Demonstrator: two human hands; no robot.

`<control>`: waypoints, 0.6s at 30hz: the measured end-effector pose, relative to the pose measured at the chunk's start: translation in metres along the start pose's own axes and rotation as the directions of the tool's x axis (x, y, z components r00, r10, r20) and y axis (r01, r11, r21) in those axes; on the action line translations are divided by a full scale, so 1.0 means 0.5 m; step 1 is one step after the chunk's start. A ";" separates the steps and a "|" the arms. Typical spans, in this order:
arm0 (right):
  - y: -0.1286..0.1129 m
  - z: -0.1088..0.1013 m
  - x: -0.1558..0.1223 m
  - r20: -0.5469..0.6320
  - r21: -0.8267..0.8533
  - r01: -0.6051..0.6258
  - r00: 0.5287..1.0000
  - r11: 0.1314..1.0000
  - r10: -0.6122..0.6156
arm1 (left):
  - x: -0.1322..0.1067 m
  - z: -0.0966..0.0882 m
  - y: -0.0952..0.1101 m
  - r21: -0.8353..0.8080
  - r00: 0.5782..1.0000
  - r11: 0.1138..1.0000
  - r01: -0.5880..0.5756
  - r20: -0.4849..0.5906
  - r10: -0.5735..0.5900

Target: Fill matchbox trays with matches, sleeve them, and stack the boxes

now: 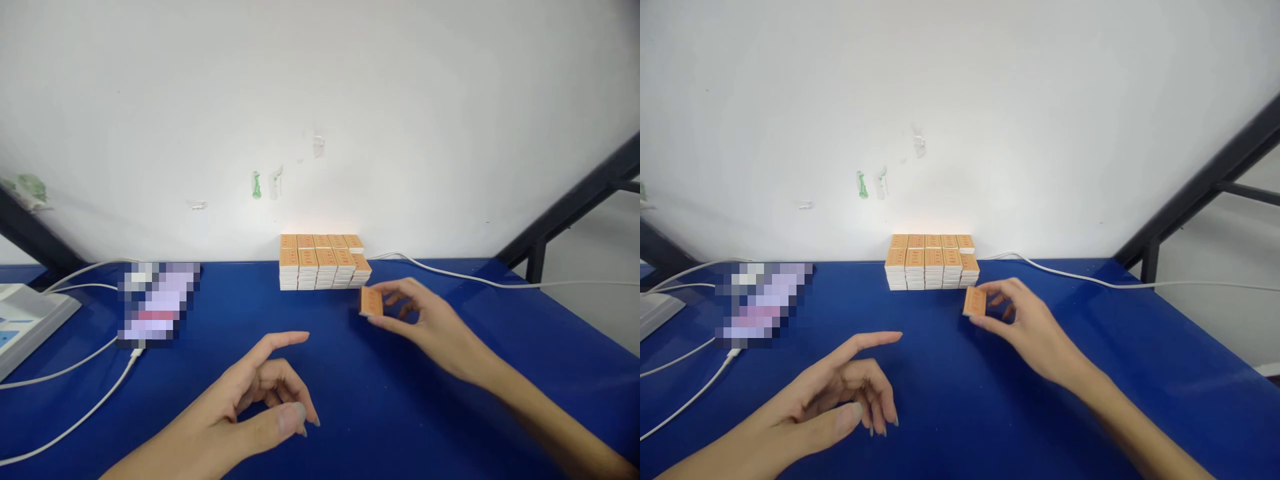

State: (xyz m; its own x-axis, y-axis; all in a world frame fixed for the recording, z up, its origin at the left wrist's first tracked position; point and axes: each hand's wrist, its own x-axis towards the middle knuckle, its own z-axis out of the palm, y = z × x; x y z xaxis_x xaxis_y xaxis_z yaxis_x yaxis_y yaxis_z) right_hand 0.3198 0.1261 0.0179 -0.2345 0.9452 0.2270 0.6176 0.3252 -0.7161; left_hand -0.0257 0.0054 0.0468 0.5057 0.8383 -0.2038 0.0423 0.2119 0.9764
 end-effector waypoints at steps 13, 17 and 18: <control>-0.011 -0.018 0.150 -0.060 0.129 0.056 0.997 0.990 -0.048 | 0.014 -0.001 0.001 -0.043 0.989 0.998 -0.046 -0.139 0.039; -0.016 -0.009 0.136 -0.092 0.225 0.014 0.996 0.974 0.007 | 0.023 -0.004 0.002 0.021 0.962 0.996 -0.085 -0.257 0.087; -0.016 -0.004 0.133 -0.104 0.261 -0.005 0.994 0.965 0.034 | 0.027 -0.005 0.002 0.065 0.941 0.992 -0.107 -0.317 0.122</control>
State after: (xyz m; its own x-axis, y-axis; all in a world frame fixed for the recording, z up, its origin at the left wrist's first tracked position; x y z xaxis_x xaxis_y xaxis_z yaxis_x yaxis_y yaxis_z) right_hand 0.3006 0.1865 0.0399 -0.1344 0.9534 0.2702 0.4016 0.3017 -0.8647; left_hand -0.0207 0.0183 0.0447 0.2079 0.9735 -0.0956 0.0440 0.0884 0.9951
